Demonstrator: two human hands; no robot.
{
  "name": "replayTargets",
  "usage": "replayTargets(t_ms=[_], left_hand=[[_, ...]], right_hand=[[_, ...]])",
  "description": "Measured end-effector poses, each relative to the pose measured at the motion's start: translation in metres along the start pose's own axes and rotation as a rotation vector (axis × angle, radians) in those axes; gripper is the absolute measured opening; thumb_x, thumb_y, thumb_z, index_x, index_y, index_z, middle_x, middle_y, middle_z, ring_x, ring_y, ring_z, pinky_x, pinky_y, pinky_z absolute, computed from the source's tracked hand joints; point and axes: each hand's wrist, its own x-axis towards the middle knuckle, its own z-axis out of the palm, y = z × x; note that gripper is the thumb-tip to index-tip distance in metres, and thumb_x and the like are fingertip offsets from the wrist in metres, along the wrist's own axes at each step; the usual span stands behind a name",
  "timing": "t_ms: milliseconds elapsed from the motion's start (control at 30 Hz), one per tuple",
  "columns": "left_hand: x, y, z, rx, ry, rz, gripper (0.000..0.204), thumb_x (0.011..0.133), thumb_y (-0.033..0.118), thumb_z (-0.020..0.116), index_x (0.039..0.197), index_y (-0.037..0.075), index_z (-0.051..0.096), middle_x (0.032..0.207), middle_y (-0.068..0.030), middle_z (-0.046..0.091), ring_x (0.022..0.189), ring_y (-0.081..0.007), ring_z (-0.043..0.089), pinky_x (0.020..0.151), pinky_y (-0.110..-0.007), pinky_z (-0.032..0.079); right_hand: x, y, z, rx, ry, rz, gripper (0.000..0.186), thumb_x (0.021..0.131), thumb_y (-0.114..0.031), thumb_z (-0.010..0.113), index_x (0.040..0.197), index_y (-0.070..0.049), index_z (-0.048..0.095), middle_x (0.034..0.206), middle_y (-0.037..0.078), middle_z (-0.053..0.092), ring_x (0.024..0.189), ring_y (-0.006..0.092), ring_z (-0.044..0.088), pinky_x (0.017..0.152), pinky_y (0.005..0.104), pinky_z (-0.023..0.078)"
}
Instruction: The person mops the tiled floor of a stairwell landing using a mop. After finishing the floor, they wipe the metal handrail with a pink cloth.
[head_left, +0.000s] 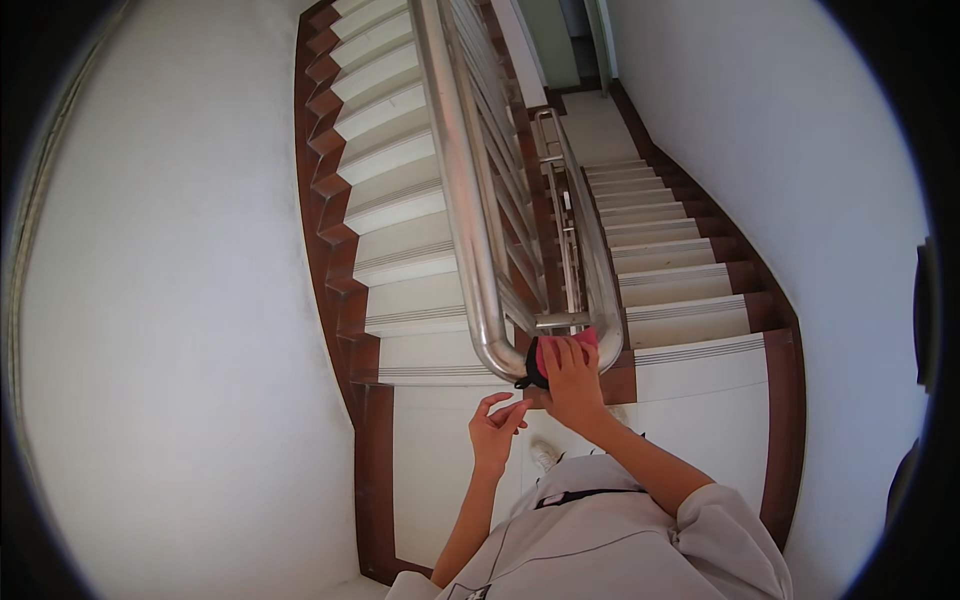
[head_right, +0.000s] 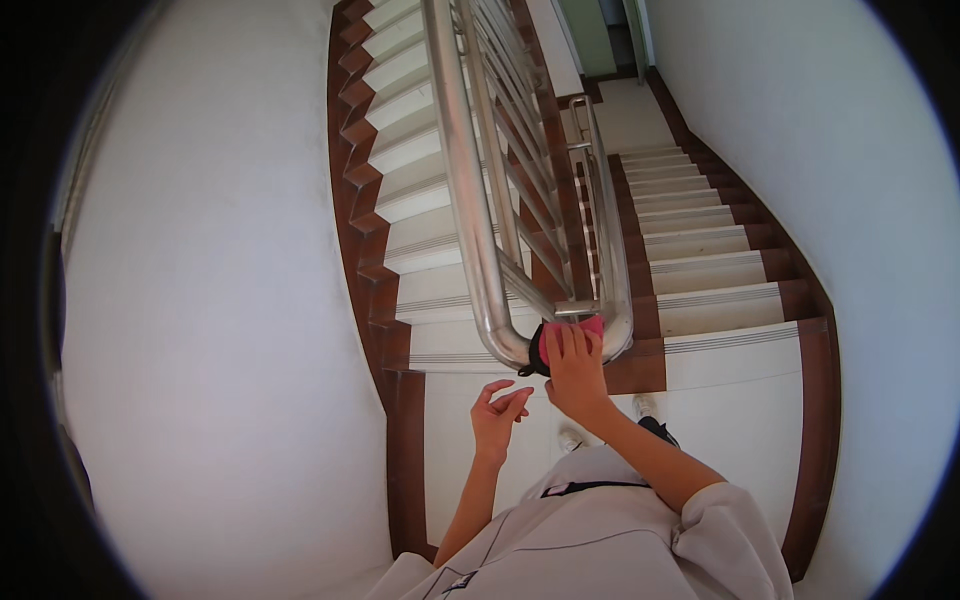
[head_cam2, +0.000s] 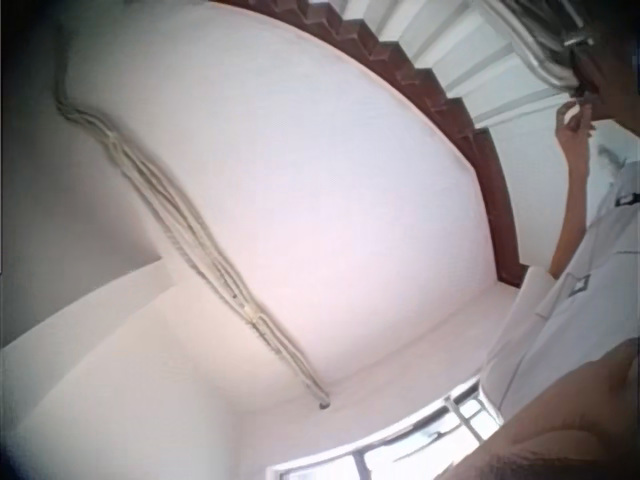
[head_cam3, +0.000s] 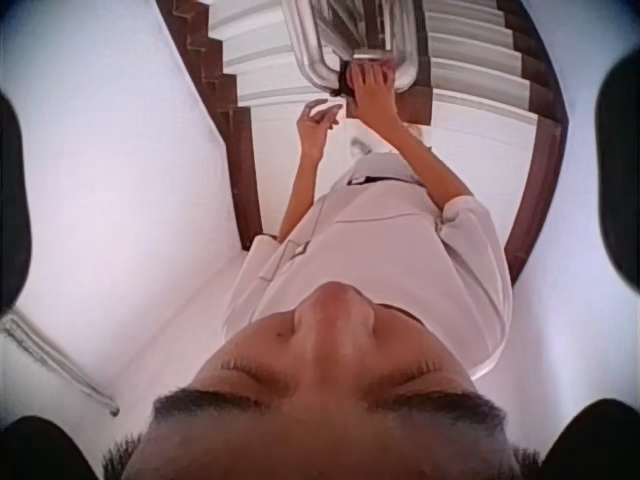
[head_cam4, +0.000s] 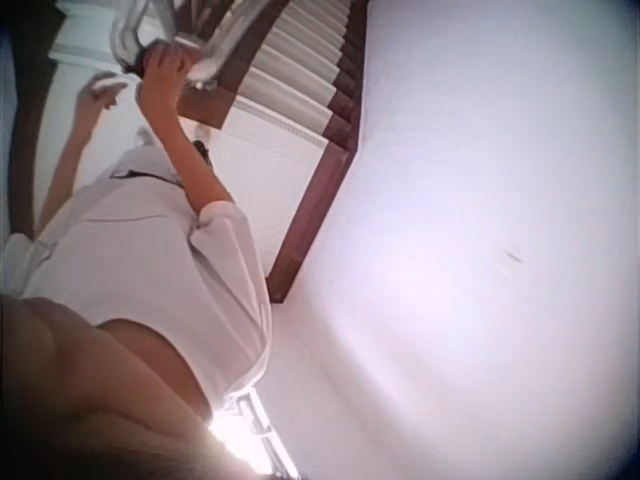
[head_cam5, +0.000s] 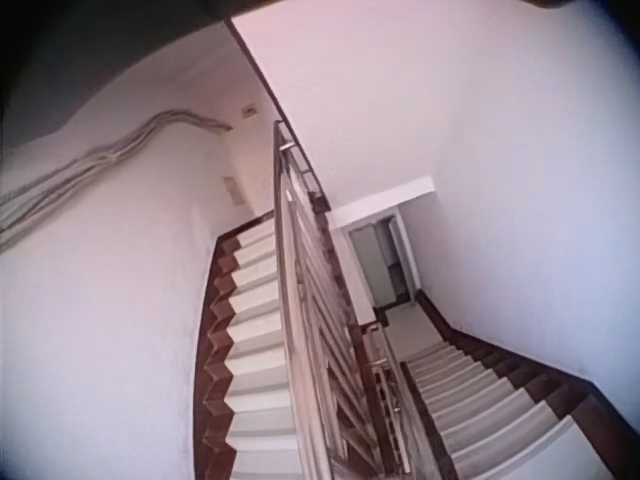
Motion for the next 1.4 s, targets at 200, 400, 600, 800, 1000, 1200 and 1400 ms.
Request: replayTargets(t_ms=[200, 400, 600, 800, 1000, 1200, 1400], left_hand=[[0.012, -0.003, 0.011, 0.001, 0.115, 0.123, 0.024, 0.08, 0.004, 0.055, 0.1, 0.005, 0.041, 0.084, -0.0093, 0.061, 0.06, -0.0093, 0.05, 0.053, -0.021, 0.039], [-0.002, -0.002, -0.006, 0.012, 0.345, 0.161, 0.014, 0.085, 0.005, 0.045, 0.099, 0.008, 0.046, 0.076, -0.0033, 0.05, 0.058, -0.0077, 0.046, 0.052, -0.02, 0.038], [-0.014, -0.014, -0.034, 0.164, 0.222, 0.03, 0.019, 0.083, 0.006, 0.048, 0.102, 0.007, 0.052, 0.07, -0.0007, 0.048, 0.055, -0.0057, 0.044, 0.049, -0.018, 0.035], [0.015, -0.015, -0.022, 0.34, 0.368, 0.261, 0.021, 0.082, 0.013, 0.055, 0.099, 0.003, 0.058, 0.059, -0.0024, 0.055, 0.049, -0.0047, 0.047, 0.044, -0.018, 0.035], [0.05, 0.004, -0.076, 0.68, -0.055, -0.24, 0.018, 0.078, 0.01, 0.061, 0.091, -0.001, 0.061, 0.071, -0.0078, 0.061, 0.051, -0.0084, 0.054, 0.043, -0.02, 0.042], [0.066, -0.006, -0.106, 0.311, -0.039, 0.158, 0.033, 0.081, 0.021, 0.058, 0.058, -0.003, 0.055, 0.044, -0.0033, 0.046, 0.034, -0.0069, 0.04, 0.034, -0.02, 0.031], [0.071, -0.009, -0.122, 0.193, -0.345, 0.022, 0.033, 0.084, 0.024, 0.053, 0.066, -0.004, 0.056, 0.052, -0.0056, 0.052, 0.044, -0.0092, 0.048, 0.041, -0.02, 0.037]], right_hand=[[0.001, 0.013, -0.011, 0.114, -0.071, -0.111, 0.076, 0.055, -0.022, 0.067, 0.119, 0.002, 0.035, 0.115, 0.02, 0.039, 0.111, 0.0315, 0.035, 0.092, 0.0446, 0.021], [0.002, 0.021, -0.011, 0.122, -0.129, -0.165, 0.075, 0.055, -0.021, 0.065, 0.12, 0.003, 0.034, 0.117, 0.022, 0.038, 0.112, 0.0322, 0.034, 0.092, 0.0457, 0.021], [0.002, 0.019, -0.009, 0.073, -0.142, -0.182, 0.077, 0.054, -0.022, 0.065, 0.12, 0.003, 0.034, 0.119, 0.024, 0.036, 0.111, 0.0333, 0.033, 0.091, 0.048, 0.021], [0.002, 0.011, -0.008, 0.048, -0.133, -0.129, 0.078, 0.054, -0.026, 0.067, 0.12, 0.002, 0.035, 0.117, 0.022, 0.038, 0.11, 0.0325, 0.035, 0.09, 0.0477, 0.022], [0.008, -0.002, -0.008, 0.027, -0.01, 0.002, 0.071, 0.057, -0.037, 0.068, 0.113, -0.003, 0.042, 0.108, 0.015, 0.045, 0.104, 0.0279, 0.04, 0.09, 0.044, 0.024], [0.005, -0.017, 0.001, -0.032, 0.161, 0.123, 0.057, 0.061, -0.031, 0.067, 0.109, -0.007, 0.047, 0.104, 0.012, 0.048, 0.102, 0.0266, 0.041, 0.092, 0.0428, 0.025], [0.008, -0.047, 0.015, -0.166, 0.297, 0.251, 0.035, 0.078, -0.029, 0.053, 0.105, -0.008, 0.052, 0.107, 0.011, 0.049, 0.106, 0.0273, 0.04, 0.096, 0.0429, 0.022]])
